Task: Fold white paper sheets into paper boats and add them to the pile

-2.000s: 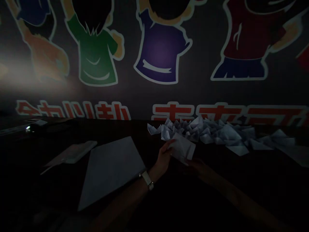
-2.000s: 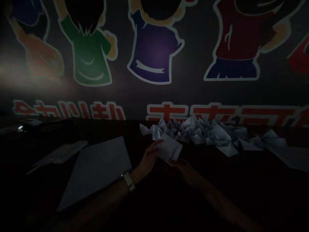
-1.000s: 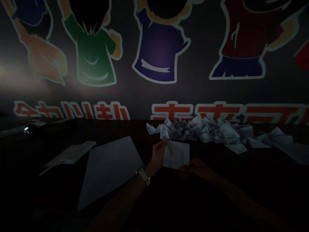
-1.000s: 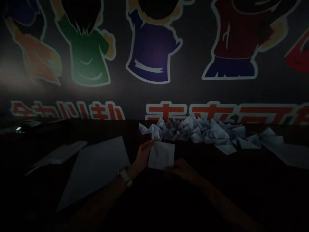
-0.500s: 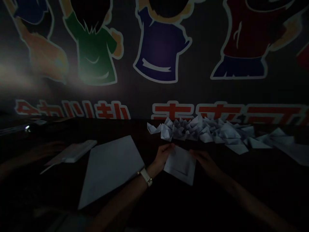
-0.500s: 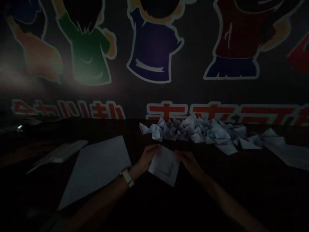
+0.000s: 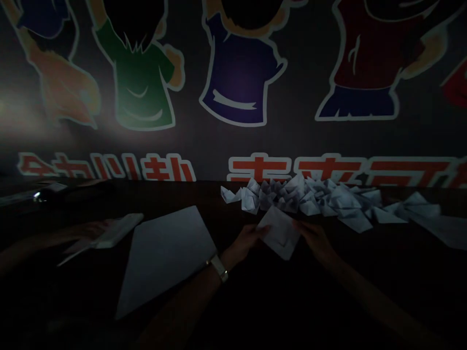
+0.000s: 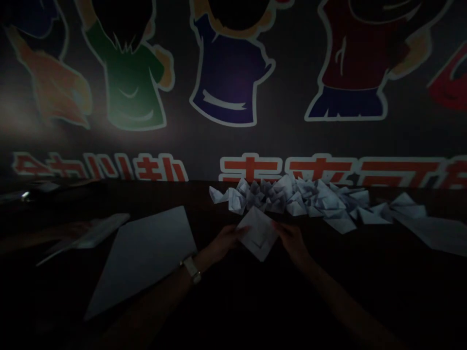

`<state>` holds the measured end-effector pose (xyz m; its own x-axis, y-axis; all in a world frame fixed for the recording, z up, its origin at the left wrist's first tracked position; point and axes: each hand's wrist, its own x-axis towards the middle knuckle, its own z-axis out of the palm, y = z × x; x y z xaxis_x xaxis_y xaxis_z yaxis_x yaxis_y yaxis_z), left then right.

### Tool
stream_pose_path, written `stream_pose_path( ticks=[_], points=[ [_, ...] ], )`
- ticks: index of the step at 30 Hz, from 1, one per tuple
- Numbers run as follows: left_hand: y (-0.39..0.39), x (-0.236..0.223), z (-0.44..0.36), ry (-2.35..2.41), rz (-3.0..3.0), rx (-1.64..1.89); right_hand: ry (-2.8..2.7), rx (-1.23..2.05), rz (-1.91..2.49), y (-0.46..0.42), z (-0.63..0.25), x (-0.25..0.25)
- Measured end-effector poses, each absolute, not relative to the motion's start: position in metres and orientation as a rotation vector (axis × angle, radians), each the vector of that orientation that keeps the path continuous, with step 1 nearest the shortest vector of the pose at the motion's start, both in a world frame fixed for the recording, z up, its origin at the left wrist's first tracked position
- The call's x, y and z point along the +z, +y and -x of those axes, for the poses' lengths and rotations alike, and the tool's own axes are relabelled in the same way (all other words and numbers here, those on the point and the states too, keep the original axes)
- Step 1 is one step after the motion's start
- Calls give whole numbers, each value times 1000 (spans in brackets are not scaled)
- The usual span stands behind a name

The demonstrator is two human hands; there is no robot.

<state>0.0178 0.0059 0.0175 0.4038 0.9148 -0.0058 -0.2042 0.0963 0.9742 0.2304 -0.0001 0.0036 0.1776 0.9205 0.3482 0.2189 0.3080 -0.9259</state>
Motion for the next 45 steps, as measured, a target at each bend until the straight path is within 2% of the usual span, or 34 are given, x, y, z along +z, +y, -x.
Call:
stream_pose_path(
  ticks=[7,14,23,30,38,45],
  points=[
    [8,16,-19,707,-1203,1014,-1071,848,1071,2,-228,2],
    [15,8,-17,686,-1160,1108,-1139,1262,1047,-7,-222,10],
    [15,16,-18,664,-1105,1110,-1060,1274,1028,-8,-220,10],
    [13,21,-13,396,-1262,1103,-853,1356,978,-2,-224,8],
    [16,13,-15,646,-1585,1096,-826,1414,1010,1,-221,7],
    [18,16,-13,535,-1498,1044,-908,1421,1029,2,-223,4]
  ],
)
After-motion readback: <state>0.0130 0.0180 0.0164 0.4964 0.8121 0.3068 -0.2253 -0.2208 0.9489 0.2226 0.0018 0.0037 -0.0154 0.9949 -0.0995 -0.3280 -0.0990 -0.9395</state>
